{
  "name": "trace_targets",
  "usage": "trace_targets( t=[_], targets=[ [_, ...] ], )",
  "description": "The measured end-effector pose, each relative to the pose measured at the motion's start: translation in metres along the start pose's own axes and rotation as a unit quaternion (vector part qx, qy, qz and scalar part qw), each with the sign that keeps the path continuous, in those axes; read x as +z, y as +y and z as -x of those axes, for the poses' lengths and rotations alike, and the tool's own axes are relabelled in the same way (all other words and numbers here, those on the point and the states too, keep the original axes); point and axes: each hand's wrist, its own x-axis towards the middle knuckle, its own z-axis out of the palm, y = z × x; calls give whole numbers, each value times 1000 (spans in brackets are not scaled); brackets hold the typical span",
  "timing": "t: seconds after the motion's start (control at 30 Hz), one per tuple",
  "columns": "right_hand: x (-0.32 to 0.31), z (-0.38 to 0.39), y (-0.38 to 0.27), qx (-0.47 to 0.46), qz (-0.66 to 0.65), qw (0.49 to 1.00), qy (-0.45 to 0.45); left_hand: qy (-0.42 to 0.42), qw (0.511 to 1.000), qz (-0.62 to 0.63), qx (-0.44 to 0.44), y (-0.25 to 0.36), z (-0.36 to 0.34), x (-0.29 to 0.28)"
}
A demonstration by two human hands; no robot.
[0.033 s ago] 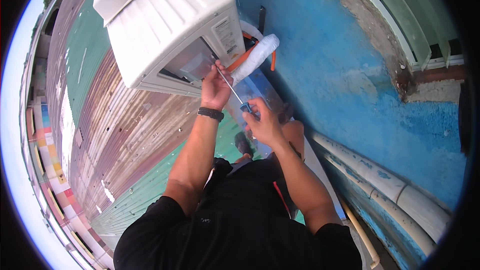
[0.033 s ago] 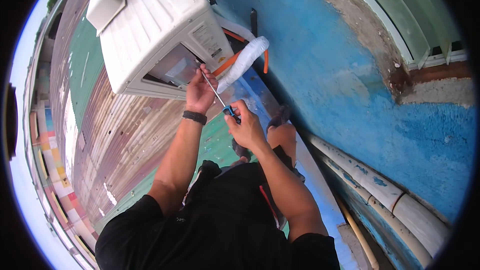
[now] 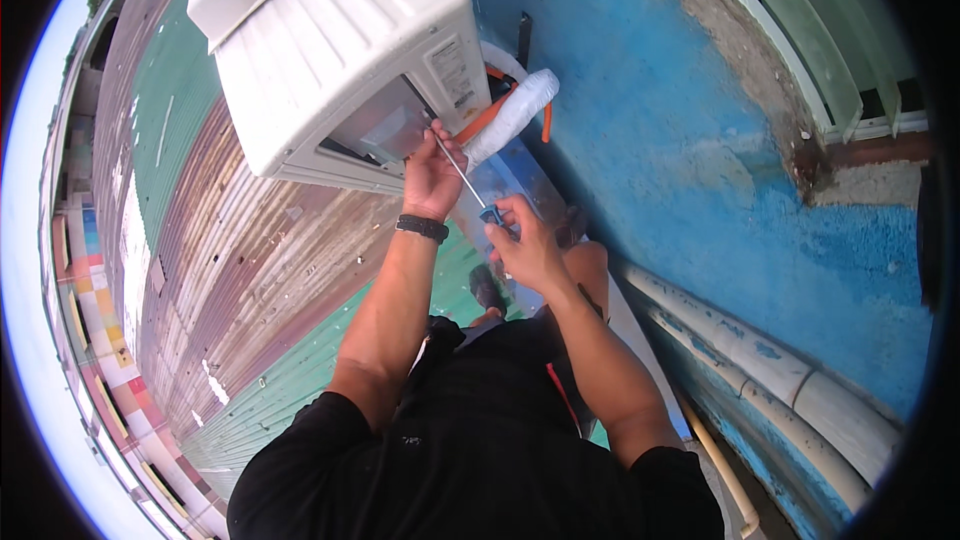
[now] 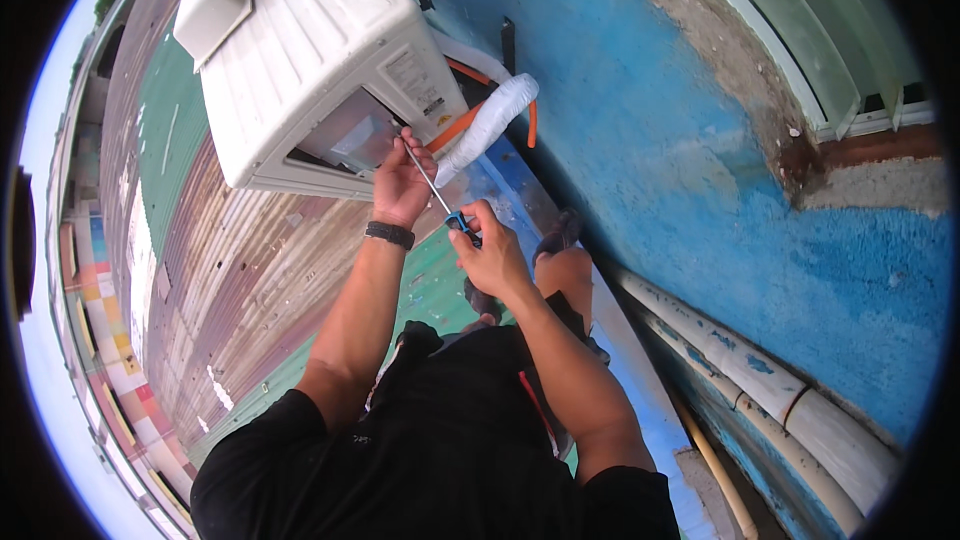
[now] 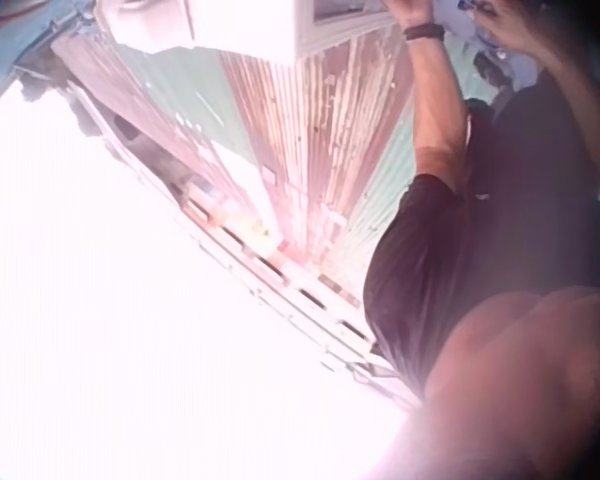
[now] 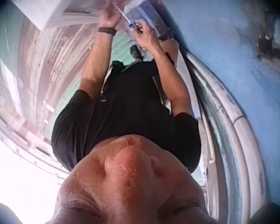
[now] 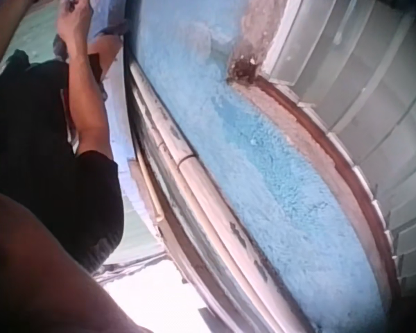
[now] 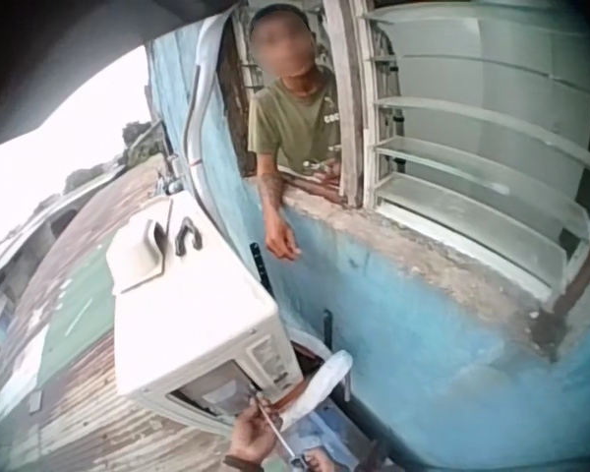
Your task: The person works on the wiring and external connections of an air conditioning unit using a screwdriver, pliers, and a wrench. They strip wires, connect them to terminals, and tighten fittings on the exterior of the white unit.
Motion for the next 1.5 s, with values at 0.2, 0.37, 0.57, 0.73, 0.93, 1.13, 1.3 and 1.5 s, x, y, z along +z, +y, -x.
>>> trace_targets(
  t=[0.2,0.37,0.57,0.73,0.93,1.13,1.3,1.5],
  targets=[
    [7,-4,15,-2,-57,998,-22,17,1000,-12,0,1,-1,1],
    [15,-6,24,36,-158,986,-38,17,1000,2,-7,-2,-3,5],
    [11,0,-17,-7,31,999,-10,4,1000,19,12,-2,-7,1],
    [18,5,-51,-91,290,953,18,14,999,46,18,-3,-7,6],
    [30,3,-67,-62,294,954,10,5,998,69,11,-2,-5,8],
    [-19,-26,-29,226,-371,886,-159,16,997,-71,-28,8,10,-2],
    [1,2,-9,126,-245,960,-51,108,973,-202,12,7,7,7],
    [25,13,-4,137,-218,966,28,153,963,-222,29,2,11,14]
  ],
)
